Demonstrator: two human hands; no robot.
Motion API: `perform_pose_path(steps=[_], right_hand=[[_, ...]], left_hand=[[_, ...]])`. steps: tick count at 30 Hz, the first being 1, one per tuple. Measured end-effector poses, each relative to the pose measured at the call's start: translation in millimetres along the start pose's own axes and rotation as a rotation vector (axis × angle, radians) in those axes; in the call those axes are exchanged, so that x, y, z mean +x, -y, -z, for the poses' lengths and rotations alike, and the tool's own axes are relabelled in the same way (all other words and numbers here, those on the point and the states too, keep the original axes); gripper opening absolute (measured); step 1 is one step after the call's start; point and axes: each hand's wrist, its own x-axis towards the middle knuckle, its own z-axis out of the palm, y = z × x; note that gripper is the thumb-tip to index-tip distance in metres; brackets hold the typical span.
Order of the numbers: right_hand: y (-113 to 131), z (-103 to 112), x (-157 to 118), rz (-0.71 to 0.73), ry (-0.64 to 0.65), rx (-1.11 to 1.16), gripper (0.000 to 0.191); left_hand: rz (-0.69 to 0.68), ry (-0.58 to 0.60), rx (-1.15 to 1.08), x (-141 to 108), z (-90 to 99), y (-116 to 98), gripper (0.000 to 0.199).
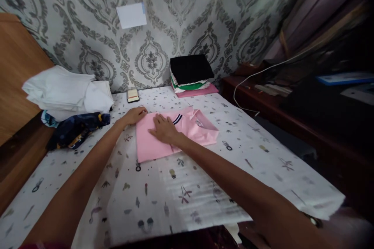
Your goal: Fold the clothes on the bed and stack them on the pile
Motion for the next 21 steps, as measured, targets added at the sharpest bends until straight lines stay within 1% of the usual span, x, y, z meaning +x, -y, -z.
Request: perform_pose_path(steps=[2, 5, 7, 9, 11, 12, 14, 15, 17, 19, 21], right_hand=[[-5.0, -9.1, 1.6, -0.018, -0.021, -0.004, 0.063], [-8.1, -16.1, 0.4, -0.002, -0.069, -0.024, 0.063], [-8.4, -17.8, 0.3, -0.001, -0.075, -0.03, 0.063], [-8.5, -18.9, 1.0, -0.003, -0.076, -0.028, 0.063], [-9.2, -20.4, 1.9, 0.0, -0.082, -0.019, 0.063], [-9.8, -21.4, 2.4, 0.005, -0.085, -0.011, 0.064], [-11.3, -23.9, 3.2, 0.013, -0.088, 0.021, 0.064], [-12.1, -25.3, 3.5, 0.013, -0.087, 0.045, 0.064], [-13.5, -27.9, 4.2, 0.01, -0.086, 0.094, 0.062], [-14.3, -30.0, 5.0, 0.006, -0.094, 0.112, 0.058], [-14.5, -30.9, 5.7, 0.002, -0.105, 0.105, 0.056]], left_hand=[[0.002, -0.018, 0.008, -2.9, 1.5, 7.5, 0.033], [0.014, -0.037, 0.004, -7.5, 4.1, 16.6, 0.039], [0.038, -0.051, 0.009, -10.1, 4.9, 17.7, 0.039], [0.084, -0.081, 0.027, -14.7, 4.3, 12.7, 0.038], [0.127, -0.172, 0.08, -24.6, 1.4, 0.7, 0.037], [0.126, -0.226, 0.11, -32.2, -1.3, -8.2, 0.037], [0.065, -0.29, 0.147, -53.2, -9.5, -30.8, 0.038], [0.015, -0.278, 0.149, -66.1, -15.1, -43.9, 0.04], [-0.07, -0.181, 0.124, -94.6, -28.4, -70.2, 0.049], [-0.102, -0.076, 0.107, -122.4, -41.9, -92.2, 0.061], [-0.108, -0.001, 0.104, -144.5, -52.0, -106.3, 0.07]])
